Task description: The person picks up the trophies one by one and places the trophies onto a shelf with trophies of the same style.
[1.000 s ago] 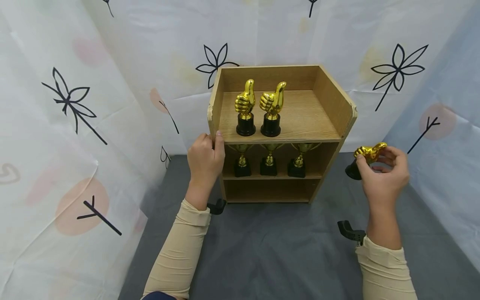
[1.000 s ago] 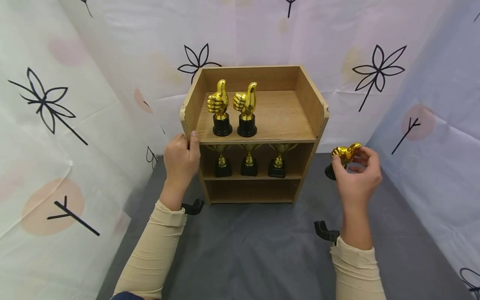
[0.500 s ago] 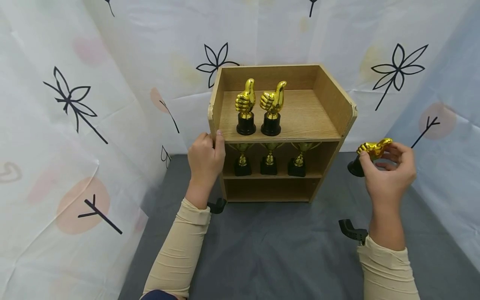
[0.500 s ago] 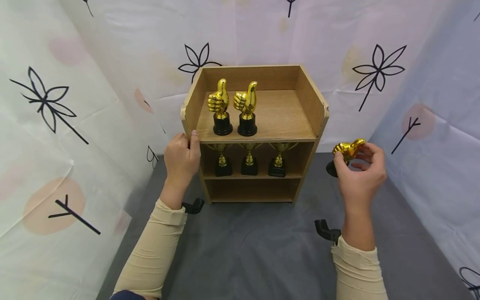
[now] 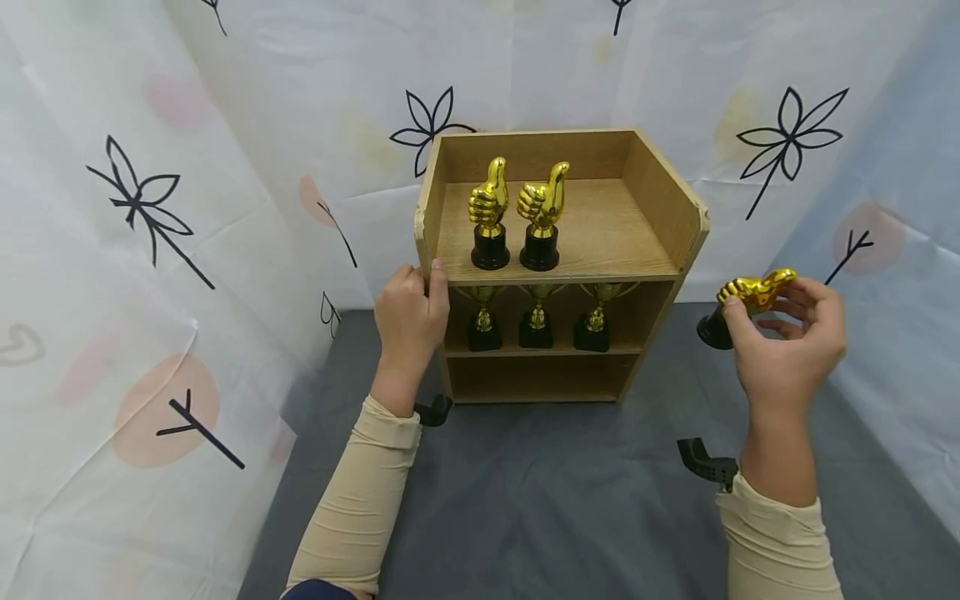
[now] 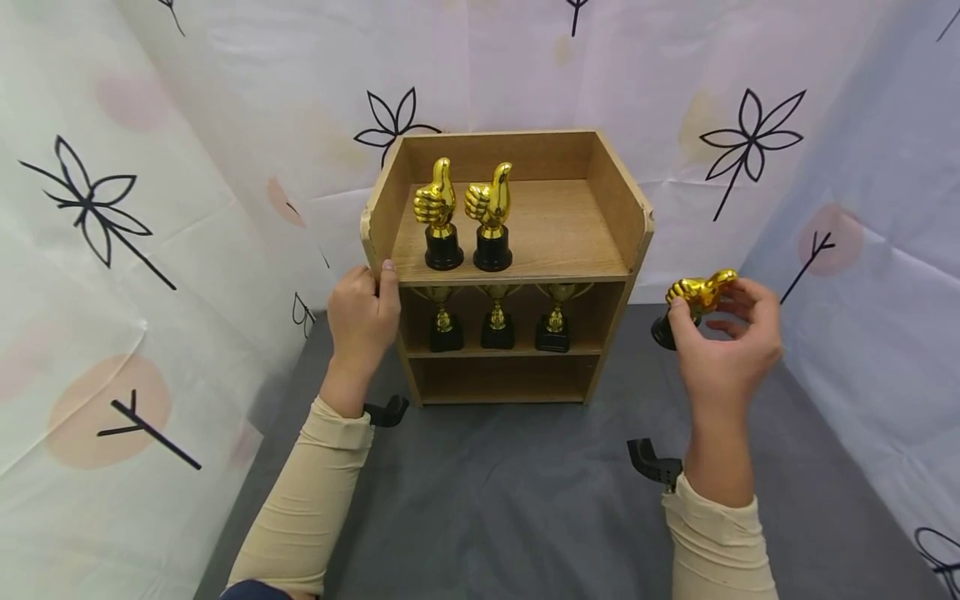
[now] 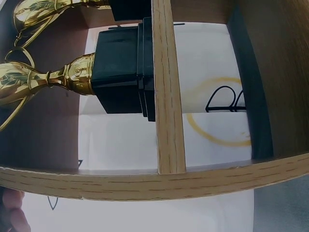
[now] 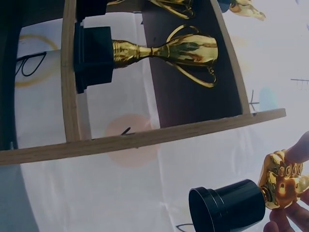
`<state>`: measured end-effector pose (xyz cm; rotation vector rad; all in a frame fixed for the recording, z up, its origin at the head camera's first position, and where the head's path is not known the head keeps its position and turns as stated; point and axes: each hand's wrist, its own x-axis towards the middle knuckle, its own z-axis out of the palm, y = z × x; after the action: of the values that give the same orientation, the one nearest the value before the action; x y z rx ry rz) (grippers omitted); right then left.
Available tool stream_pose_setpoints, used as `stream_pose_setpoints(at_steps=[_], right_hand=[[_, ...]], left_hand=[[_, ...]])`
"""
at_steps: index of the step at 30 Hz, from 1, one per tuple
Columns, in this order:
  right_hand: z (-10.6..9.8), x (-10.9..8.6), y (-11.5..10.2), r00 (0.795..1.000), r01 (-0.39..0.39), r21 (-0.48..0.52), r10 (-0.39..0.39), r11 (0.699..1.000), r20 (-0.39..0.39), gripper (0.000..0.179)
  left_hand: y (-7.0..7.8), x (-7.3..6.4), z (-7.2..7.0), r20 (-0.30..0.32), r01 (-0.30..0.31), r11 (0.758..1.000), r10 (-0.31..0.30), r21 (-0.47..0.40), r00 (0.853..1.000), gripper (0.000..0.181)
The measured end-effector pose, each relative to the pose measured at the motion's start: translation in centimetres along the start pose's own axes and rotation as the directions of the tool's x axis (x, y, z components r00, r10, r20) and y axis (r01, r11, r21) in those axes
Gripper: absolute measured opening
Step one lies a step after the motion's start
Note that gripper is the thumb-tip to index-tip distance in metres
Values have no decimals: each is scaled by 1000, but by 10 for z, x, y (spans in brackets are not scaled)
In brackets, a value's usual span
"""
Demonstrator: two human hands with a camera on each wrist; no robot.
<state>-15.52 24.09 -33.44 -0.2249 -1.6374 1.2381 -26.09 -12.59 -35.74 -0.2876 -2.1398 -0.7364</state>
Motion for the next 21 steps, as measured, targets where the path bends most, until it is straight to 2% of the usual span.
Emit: stream_pose_setpoints(at_steps=[11, 21], right_hand=[[1, 1, 1, 999, 37, 61, -38, 997, 3, 45], [4, -1, -13, 998, 67, 116, -67, 991, -4, 45]], left_hand=[[0, 0, 1, -2, 4, 1000, -4, -12, 1000, 60], [0, -1, 0, -8, 6, 1000, -6, -15, 1000, 60]])
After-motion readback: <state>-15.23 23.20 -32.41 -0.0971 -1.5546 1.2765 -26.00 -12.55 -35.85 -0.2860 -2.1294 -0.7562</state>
